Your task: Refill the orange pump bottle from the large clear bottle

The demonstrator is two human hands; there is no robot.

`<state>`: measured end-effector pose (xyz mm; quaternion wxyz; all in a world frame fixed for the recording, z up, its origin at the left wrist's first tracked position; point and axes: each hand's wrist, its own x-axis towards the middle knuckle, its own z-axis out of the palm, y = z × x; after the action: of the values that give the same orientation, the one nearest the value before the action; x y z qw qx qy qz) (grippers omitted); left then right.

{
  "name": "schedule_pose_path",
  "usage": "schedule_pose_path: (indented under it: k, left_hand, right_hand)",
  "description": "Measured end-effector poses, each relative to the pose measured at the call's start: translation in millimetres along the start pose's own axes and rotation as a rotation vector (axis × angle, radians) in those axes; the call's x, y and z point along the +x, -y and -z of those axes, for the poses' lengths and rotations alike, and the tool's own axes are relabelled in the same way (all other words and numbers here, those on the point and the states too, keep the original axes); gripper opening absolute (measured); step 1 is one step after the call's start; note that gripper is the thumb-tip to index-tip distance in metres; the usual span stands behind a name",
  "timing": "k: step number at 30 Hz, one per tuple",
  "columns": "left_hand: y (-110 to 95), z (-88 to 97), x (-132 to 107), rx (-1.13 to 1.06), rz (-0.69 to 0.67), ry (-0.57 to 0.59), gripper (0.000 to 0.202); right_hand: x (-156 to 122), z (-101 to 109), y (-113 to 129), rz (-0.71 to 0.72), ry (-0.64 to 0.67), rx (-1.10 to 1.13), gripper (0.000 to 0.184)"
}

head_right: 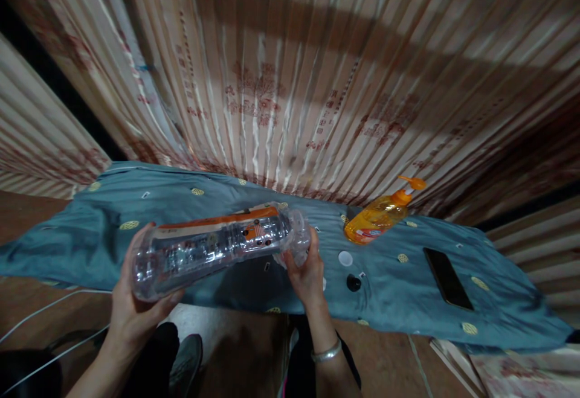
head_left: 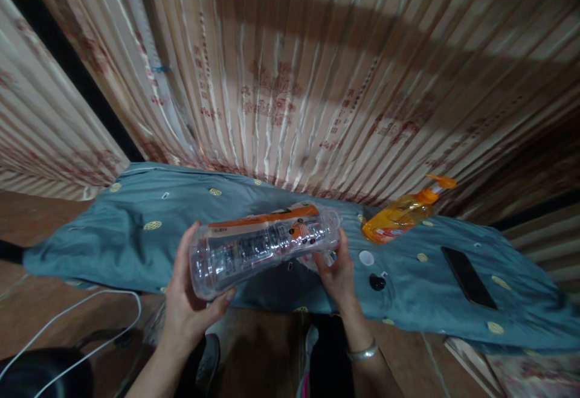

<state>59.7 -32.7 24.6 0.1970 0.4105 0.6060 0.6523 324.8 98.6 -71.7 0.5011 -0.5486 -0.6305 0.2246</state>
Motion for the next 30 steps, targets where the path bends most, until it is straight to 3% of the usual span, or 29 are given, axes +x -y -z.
schedule_pose_path:
  k: [30]
  left_hand:
    - [2.3, -2.2, -0.7, -0.019, 0.002, 0.001, 0.117]
  right_hand:
    - [-0.7, 4.5, -1.3, -0.012, 0.023, 0.016, 0.084]
